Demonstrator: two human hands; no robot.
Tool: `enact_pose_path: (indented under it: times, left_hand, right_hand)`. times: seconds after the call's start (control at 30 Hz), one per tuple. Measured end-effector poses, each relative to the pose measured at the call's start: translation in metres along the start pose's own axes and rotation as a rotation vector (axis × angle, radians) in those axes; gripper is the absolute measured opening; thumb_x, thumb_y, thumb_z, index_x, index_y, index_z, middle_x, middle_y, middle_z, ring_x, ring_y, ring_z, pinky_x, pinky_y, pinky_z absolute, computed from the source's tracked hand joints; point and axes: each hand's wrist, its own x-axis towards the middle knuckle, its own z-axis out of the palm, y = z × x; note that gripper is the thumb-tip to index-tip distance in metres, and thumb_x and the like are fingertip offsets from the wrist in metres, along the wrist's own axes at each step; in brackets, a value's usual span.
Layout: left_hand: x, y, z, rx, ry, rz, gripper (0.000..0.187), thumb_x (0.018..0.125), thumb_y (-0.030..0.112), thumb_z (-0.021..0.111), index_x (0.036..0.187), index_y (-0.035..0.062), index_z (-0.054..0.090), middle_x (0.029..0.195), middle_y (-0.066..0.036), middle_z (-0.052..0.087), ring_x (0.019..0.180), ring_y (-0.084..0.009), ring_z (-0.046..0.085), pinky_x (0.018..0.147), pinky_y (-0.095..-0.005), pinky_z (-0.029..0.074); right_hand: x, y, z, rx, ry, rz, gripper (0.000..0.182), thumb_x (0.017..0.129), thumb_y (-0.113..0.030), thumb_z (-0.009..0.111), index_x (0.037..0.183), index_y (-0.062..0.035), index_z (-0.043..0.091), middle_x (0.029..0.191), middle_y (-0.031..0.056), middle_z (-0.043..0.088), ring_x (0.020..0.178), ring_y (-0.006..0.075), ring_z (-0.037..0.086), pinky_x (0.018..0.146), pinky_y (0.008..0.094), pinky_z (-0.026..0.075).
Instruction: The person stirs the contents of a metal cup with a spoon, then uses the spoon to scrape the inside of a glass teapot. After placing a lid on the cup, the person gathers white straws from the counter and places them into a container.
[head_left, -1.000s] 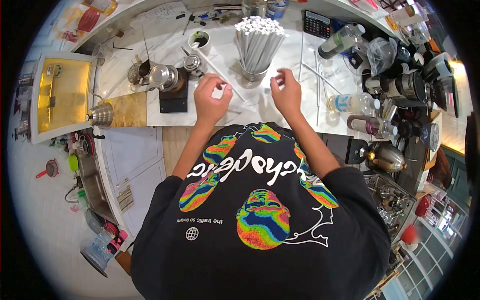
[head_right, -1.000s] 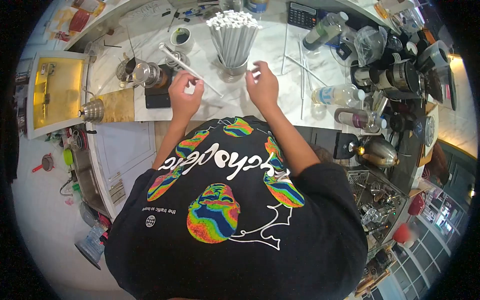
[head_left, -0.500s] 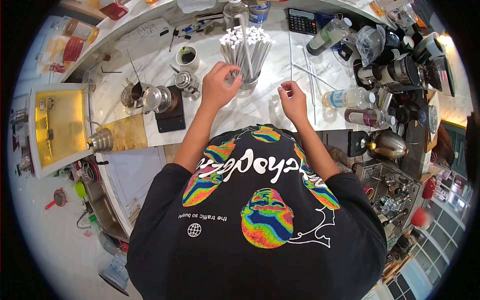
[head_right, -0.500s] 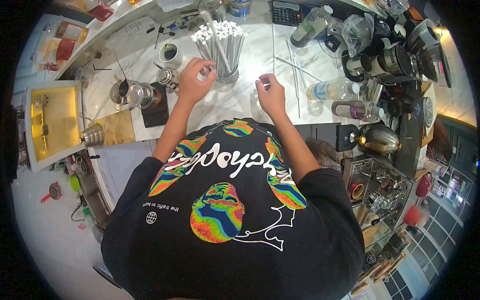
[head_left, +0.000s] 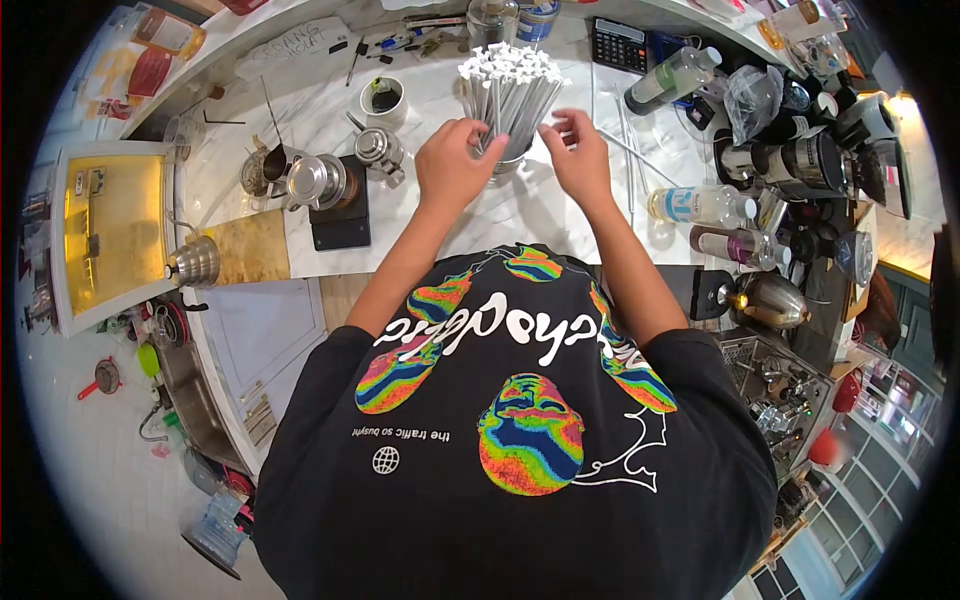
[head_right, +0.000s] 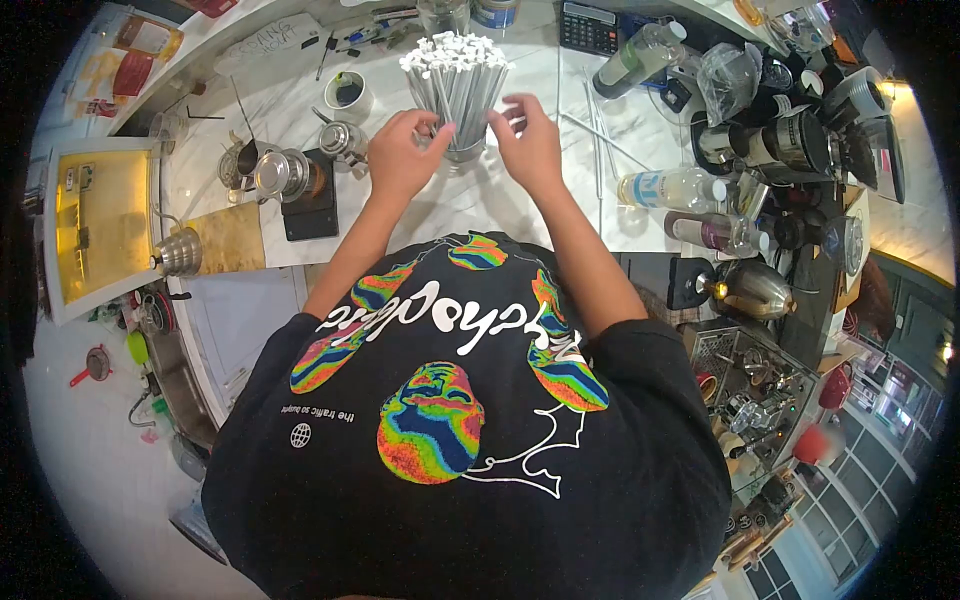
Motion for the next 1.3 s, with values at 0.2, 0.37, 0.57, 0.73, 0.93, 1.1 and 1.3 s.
enact_pose_path:
  times: [0.2,0.37,0.57,0.73,0.93,1.1,1.3]
  left_hand:
    - [0.017,0.001,0.009,0.158,-0.087,0.018,0.023,0.083,0.031,0.080,0.090,0.0100,0.075,0.079,-0.005,0.069,0.067,-0.0259,0.067,0.060,-0.0385,0.051]
    - [0.018,-0.004,0.004,0.122,-0.037,0.071,0.022,0.083,0.031,0.080,0.089,0.0102,0.076,0.077,-0.006,0.069,0.067,-0.0268,0.067,0.060,-0.0392,0.051]
    - [0.014,-0.020,0.021,0.168,-0.157,-0.089,0.021,0.083,0.031,0.079,0.086,0.0104,0.077,0.077,-0.007,0.071,0.069,-0.0289,0.069,0.062,-0.0421,0.052]
    - [0.015,-0.019,0.019,0.190,-0.154,-0.103,0.021,0.083,0.031,0.079,0.085,0.0108,0.078,0.079,-0.008,0.070,0.072,-0.0315,0.070,0.065,-0.0440,0.054]
    - [0.010,-0.029,0.029,0.239,-0.061,-0.006,0.024,0.083,0.033,0.079,0.087,0.0102,0.078,0.078,-0.009,0.067,0.069,-0.0293,0.067,0.063,-0.0425,0.051]
    - [0.007,-0.026,0.025,0.224,-0.060,-0.048,0.019,0.082,0.030,0.079,0.088,0.0125,0.078,0.084,-0.009,0.068,0.074,-0.0310,0.069,0.067,-0.0431,0.054]
    - [-0.013,-0.027,0.010,0.020,0.071,-0.012,0.023,0.079,0.026,0.085,0.094,0.0112,0.076,0.081,-0.005,0.061,0.069,-0.0221,0.061,0.062,-0.0358,0.049]
  right_hand:
    - [0.023,-0.018,-0.003,0.001,0.035,-0.047,0.049,0.089,-0.027,0.077,0.127,-0.0014,0.060,0.093,0.0113,0.073,0.074,0.0181,0.067,0.068,0.0332,0.054]
    - [0.018,-0.014,-0.005,0.033,-0.002,-0.038,0.052,0.088,-0.029,0.077,0.128,-0.0004,0.059,0.094,0.0122,0.073,0.075,0.0190,0.069,0.069,0.0338,0.054]
    - [0.018,-0.013,0.001,-0.005,-0.092,0.013,0.050,0.090,-0.025,0.077,0.130,-0.0002,0.058,0.101,0.0102,0.069,0.081,0.0165,0.066,0.072,0.0318,0.054]
    - [0.019,-0.022,0.001,-0.038,-0.099,-0.024,0.050,0.090,-0.025,0.078,0.128,0.0008,0.058,0.099,0.0133,0.071,0.080,0.0199,0.069,0.072,0.0343,0.055]
    - [0.027,-0.009,0.006,-0.135,-0.143,-0.071,0.049,0.089,-0.027,0.078,0.126,0.0003,0.060,0.091,0.0134,0.072,0.077,0.0211,0.071,0.070,0.0353,0.055]
    - [0.016,0.001,-0.001,-0.068,-0.113,-0.034,0.050,0.089,-0.026,0.079,0.129,-0.0024,0.060,0.093,0.0126,0.072,0.078,0.0198,0.070,0.071,0.0339,0.055]
    - [-0.014,0.054,-0.034,-0.033,-0.075,0.204,0.050,0.086,-0.029,0.079,0.126,-0.0039,0.063,0.101,0.0163,0.074,0.085,0.0272,0.075,0.074,0.0388,0.057]
